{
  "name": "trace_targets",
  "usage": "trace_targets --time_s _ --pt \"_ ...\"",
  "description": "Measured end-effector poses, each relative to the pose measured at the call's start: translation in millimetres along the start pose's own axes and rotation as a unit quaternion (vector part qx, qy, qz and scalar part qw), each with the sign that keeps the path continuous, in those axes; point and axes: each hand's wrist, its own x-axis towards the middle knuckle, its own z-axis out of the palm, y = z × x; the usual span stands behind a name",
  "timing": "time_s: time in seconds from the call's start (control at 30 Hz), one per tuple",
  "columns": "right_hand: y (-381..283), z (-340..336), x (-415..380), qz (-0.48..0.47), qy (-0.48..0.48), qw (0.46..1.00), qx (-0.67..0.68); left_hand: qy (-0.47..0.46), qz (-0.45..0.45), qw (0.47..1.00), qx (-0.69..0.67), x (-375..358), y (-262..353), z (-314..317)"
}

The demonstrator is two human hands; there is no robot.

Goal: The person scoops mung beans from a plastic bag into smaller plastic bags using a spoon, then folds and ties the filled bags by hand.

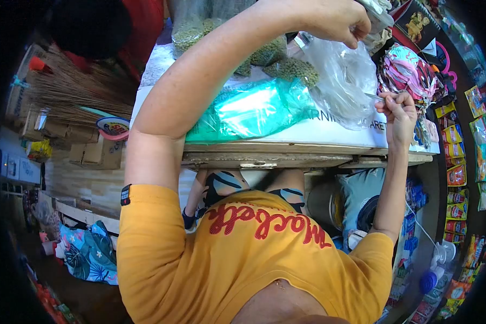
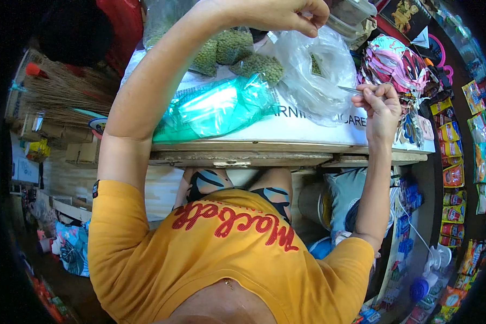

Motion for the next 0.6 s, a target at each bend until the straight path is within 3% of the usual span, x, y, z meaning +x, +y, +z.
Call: trace_targets --time_s 0.27,0.6 --pt "9 19 -2 0.084 0.049 0.994 0.057 -0.012 -0.024 1.000 -0.008 -3 7 -3" --pt "14 -1 22 0.056 0.082 0.991 0.087 -0.021 -0.028 0.999 -0.009 -4 11 -7"
